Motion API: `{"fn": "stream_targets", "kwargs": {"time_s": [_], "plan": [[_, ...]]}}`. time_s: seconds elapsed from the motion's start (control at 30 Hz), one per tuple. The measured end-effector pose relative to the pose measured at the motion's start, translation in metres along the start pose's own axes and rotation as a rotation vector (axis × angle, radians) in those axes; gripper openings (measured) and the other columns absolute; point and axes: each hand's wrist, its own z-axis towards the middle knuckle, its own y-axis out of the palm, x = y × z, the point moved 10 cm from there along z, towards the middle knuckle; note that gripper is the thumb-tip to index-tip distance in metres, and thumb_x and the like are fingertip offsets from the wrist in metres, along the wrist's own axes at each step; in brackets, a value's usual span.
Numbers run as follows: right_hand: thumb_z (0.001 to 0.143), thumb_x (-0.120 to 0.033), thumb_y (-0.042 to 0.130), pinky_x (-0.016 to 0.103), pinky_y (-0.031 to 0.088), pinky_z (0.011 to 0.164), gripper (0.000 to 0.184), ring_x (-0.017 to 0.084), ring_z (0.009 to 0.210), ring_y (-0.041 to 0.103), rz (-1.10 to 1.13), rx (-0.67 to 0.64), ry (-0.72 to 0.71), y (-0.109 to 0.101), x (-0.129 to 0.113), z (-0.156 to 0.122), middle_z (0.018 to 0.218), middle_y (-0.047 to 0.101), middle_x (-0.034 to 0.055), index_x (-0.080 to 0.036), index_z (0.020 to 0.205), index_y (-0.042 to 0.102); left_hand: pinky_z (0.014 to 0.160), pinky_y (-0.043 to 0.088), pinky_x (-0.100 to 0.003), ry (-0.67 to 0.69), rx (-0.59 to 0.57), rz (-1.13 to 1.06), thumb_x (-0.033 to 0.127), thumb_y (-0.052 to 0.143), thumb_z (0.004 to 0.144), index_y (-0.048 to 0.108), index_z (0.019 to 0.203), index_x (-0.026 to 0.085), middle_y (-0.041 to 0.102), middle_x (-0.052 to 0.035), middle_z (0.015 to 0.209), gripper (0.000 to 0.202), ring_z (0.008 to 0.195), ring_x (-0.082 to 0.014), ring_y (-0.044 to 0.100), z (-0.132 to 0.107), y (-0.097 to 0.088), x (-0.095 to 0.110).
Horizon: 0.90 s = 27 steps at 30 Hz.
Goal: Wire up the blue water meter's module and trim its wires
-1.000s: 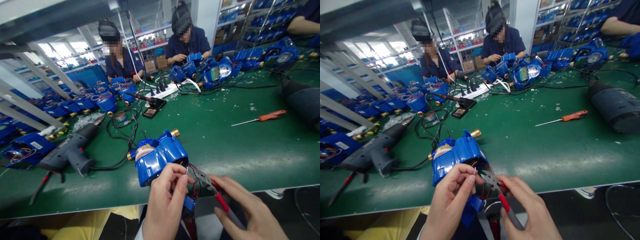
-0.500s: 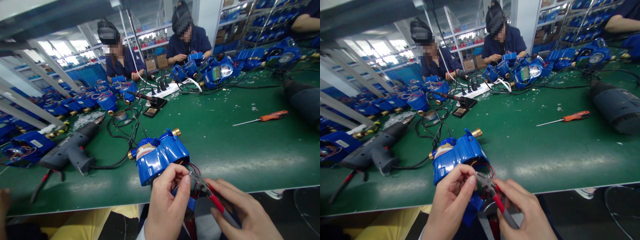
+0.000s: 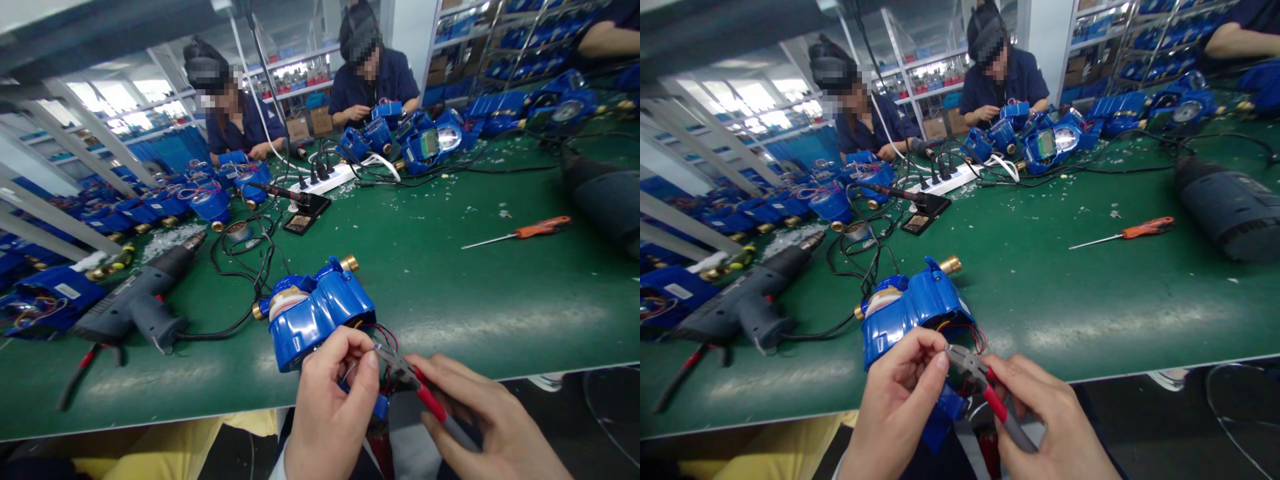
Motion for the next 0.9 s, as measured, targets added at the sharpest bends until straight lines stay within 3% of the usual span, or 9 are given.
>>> {"fn": "stream_targets", "kwargs": {"time_s": [0.17,0.5,0.77,0.9], "plan": [[0.077,-0.009,0.047,0.018,0.058,0.054,0.040,0.022,0.090,0.071,-0.047,0.005,0.007,-0.003,0.001,-0.001,0.101,0.071,0.0052,-0.020,0.110,0.067,0.054,0.034,-0.019,-0.007,-0.022,0.019,0.024,0.052,0.085,0.058,0.074,0.017,0.051,0.0035,0.062,0.014,0.056,-0.0093,0.045,0.001,0.002,0.001],[0.075,-0.008,0.046,0.021,0.058,0.055,0.045,0.022,0.081,0.071,0.050,-0.060,0.044,0.003,0.007,0.003,0.066,0.065,0.0016,-0.023,0.110,0.071,0.055,0.036,-0.020,-0.022,0.049,-0.047,0.025,0.056,0.082,0.058,0.076,0.018,0.053,0.0035,0.065,0.009,0.058,-0.0097,0.047,0.001,-0.002,0.000],[0.075,-0.007,0.045,0.020,0.058,0.060,0.047,0.019,0.077,0.070,0.100,-0.065,0.090,0.009,0.010,0.000,0.066,0.061,0.0007,-0.020,0.115,0.068,0.054,0.036,-0.019,-0.077,0.128,-0.117,0.023,0.061,0.077,0.061,0.073,0.017,0.054,0.0039,0.063,0.007,0.057,-0.0083,0.047,-0.001,-0.006,0.001],[0.075,-0.006,0.046,0.018,0.057,0.057,0.050,0.021,0.086,0.070,0.094,-0.043,0.076,0.007,0.008,0.000,0.072,0.064,0.0016,-0.022,0.118,0.066,0.053,0.037,-0.018,-0.082,0.108,-0.112,0.023,0.062,0.075,0.061,0.072,0.017,0.056,0.0037,0.062,0.007,0.056,-0.0084,0.048,0.001,-0.006,-0.003]]}}
